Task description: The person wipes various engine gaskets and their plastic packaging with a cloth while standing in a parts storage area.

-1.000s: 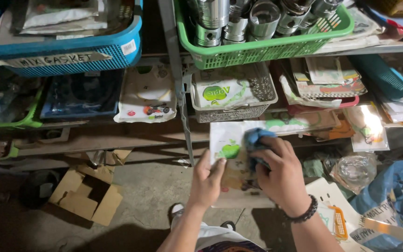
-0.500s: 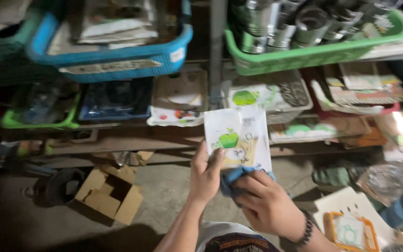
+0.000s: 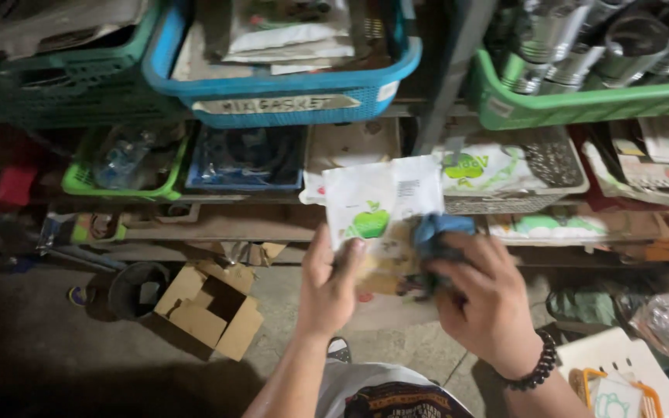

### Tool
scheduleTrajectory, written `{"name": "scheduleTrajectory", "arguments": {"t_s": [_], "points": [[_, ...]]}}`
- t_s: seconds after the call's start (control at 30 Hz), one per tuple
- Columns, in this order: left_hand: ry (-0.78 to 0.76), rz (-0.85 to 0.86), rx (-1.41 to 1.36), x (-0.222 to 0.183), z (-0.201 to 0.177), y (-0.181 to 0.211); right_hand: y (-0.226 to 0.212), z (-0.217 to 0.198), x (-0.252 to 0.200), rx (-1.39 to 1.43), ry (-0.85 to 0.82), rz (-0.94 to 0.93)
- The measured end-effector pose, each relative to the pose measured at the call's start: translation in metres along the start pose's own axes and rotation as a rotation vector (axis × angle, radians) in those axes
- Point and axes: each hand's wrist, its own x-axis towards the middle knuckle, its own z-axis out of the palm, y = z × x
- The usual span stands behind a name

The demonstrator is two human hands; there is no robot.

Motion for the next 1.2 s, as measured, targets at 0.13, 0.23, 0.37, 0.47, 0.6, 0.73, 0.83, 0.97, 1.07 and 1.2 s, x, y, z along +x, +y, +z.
{"name": "scheduleTrajectory", "arguments": {"t_s": [0.13,0.23,0.37,0.47,0.6,0.73,0.83,0.97,1.07,1.2], "points": [[-0.062,-0.018,-0.068,0.002,0.002,0.012,-0.035,0.019,0.009,0.04,0.086,-0.089],[-0.03,-0.001,-0.142,0.006,-0.006,0.028,-0.047,0.014,0.015,0.042,-0.143,-0.276],[-0.055,-0.012,-0.074,0.002,-0.015,0.012,-0.046,0.032,0.019,0.057,-0.061,-0.121],[-0.05,-0.037,-0.09,0.005,-0.021,0.005,-0.066,0.034,0.017,0.107,-0.124,-0.104],[-0.019,0.014,-0.116,0.009,-0.034,-0.01,-0.056,0.038,0.017,0.069,-0.238,-0.225],[0.014,-0.003,0.037,0.006,-0.029,0.007,-0.073,0.041,0.025,-0.041,-0.147,-0.153],[-0.013,-0.038,-0.034,0.009,-0.039,0.01,-0.072,0.038,0.032,0.107,-0.142,-0.225],[-0.126,-0.118,-0.05,0.011,-0.049,0.01,-0.052,0.033,0.041,-0.013,-0.143,-0.124],[-0.142,-0.055,-0.096,0.014,-0.047,-0.007,-0.07,0.036,0.041,0.011,-0.19,-0.148],[-0.116,0.043,-0.07,0.017,-0.057,0.01,-0.055,0.023,0.045,-0.04,-0.282,-0.328]]}}
